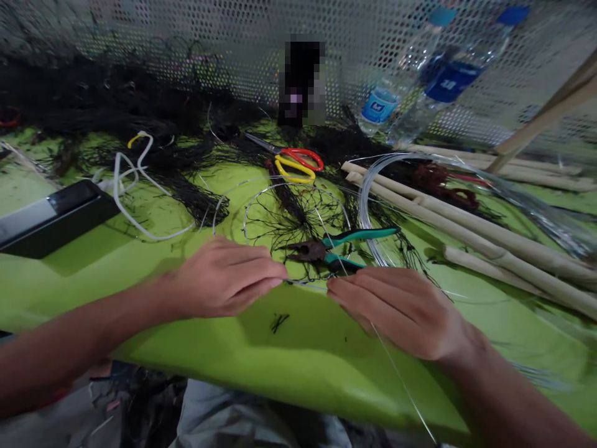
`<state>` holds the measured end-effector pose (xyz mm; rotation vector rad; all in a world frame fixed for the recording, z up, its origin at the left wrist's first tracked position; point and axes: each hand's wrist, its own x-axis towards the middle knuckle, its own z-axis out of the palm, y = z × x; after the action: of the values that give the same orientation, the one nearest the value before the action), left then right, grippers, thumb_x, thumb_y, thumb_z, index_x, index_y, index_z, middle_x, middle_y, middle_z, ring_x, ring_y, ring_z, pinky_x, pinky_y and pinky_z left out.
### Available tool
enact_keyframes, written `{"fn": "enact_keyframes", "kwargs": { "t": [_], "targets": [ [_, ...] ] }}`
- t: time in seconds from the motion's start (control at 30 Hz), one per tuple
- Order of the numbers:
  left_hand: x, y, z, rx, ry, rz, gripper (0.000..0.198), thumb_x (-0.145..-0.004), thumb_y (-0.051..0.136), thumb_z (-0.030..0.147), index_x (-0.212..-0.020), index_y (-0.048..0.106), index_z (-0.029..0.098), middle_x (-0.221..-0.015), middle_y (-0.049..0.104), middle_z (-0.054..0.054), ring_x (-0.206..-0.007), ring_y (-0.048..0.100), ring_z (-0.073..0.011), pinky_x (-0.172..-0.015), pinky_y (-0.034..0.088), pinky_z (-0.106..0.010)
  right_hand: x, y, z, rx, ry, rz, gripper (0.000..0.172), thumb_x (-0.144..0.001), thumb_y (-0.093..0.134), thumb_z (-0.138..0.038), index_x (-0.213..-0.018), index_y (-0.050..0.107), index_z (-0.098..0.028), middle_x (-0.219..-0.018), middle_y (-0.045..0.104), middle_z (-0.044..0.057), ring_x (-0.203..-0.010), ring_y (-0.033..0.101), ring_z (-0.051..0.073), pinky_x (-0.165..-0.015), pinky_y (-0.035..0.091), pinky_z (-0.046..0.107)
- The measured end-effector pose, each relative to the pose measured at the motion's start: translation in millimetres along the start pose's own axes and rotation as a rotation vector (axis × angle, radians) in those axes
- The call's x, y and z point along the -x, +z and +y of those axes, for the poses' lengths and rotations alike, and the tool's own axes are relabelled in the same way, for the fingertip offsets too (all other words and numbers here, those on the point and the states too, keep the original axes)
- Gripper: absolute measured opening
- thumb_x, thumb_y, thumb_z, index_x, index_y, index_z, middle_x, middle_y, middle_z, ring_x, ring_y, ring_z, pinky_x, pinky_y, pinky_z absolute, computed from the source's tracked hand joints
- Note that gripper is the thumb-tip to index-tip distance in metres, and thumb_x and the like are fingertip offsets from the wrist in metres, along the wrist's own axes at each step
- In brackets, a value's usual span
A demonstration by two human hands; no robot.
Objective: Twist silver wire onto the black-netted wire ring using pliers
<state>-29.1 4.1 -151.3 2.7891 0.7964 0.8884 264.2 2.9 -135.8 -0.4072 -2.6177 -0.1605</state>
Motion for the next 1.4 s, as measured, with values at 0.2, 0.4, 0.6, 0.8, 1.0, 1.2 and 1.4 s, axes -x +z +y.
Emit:
{"fn": "enact_keyframes", "kwargs": {
  "t": [0.2,0.4,0.6,0.8,1.0,1.2,1.4],
  "targets": [
    [-4,0.7,7,0.024,-0.045,-0.016,0.017,-0.107,0.053,0.024,-0.102,0.068,0.020,-0.081,0.074,0.003,-0.067,0.067,-0.0097,-0.063,0.045,-0.023,-3,1,3,-0.244,0.269,-0.037,0.020,-0.109,0.048,-0.027,-0.110,0.067,-0.020,-0.088,0.077,0.005,-0.072,0.070,0.017,-0.063,0.051,0.030],
    [-1,-0.1,9,-0.005,0.046,0.052,0.014,-0.106,0.057,0.023,-0.102,0.070,0.017,-0.084,0.077,0.000,-0.067,0.068,-0.0100,-0.063,0.045,-0.023,-7,-4,-6,-0.816,0.778,0.059,0.025,-0.109,0.052,-0.038,-0.131,0.055,-0.026,-0.094,0.081,0.002,-0.080,0.076,0.018,-0.074,0.059,0.031],
    [-11,-7.3,13,0.184,-0.040,-0.010,0.011,-0.102,0.063,0.020,-0.099,0.073,0.017,-0.083,0.078,0.001,-0.071,0.071,-0.0077,-0.066,0.046,-0.017,-24,-14,-2,-1.034,0.917,-0.038,0.020,-0.095,0.074,-0.043,-0.099,0.078,-0.024,-0.086,0.081,0.003,-0.075,0.074,0.016,-0.068,0.057,0.026],
    [-35,-26.7,9,0.370,-0.126,-0.222,0.010,-0.096,0.068,0.013,-0.100,0.077,0.016,-0.081,0.079,0.001,-0.066,0.068,-0.0077,-0.063,0.043,-0.018,-51,-17,21,-1.215,0.901,-0.256,0.021,-0.086,0.081,-0.045,-0.086,0.084,-0.024,-0.074,0.076,0.001,-0.068,0.068,0.016,-0.067,0.055,0.029],
    [-53,-38.2,6,0.577,-0.331,-0.276,0.007,-0.095,0.063,0.013,-0.099,0.069,0.015,-0.078,0.075,0.001,-0.060,0.065,-0.0082,-0.059,0.045,-0.020,-59,-21,26,-1.283,0.956,-0.255,0.021,-0.086,0.082,-0.045,-0.088,0.083,-0.024,-0.085,0.078,0.002,-0.075,0.070,0.015,-0.073,0.056,0.029],
    [-52,-30.7,5,0.575,-0.375,-0.223,0.013,-0.094,0.068,0.020,-0.102,0.058,0.018,-0.072,0.072,0.004,-0.054,0.061,-0.0077,-0.051,0.041,-0.017,-57,-19,13,-1.187,0.980,-0.258,0.027,-0.086,0.080,-0.047,-0.086,0.077,-0.021,-0.082,0.076,0.002,-0.050,0.049,0.007,-0.044,0.033,0.023],
    [-39,-40.6,-21,0.679,-0.322,-0.387,0.026,-0.107,0.046,0.026,-0.112,0.070,0.017,-0.084,0.078,-0.002,-0.057,0.066,-0.0076,-0.057,0.051,-0.018,-47,-18,10,-1.167,1.018,-0.268,0.034,-0.089,0.076,-0.052,-0.089,0.076,-0.018,-0.079,0.074,0.003,-0.050,0.040,0.006,-0.043,0.024,0.025]
  ]
}}
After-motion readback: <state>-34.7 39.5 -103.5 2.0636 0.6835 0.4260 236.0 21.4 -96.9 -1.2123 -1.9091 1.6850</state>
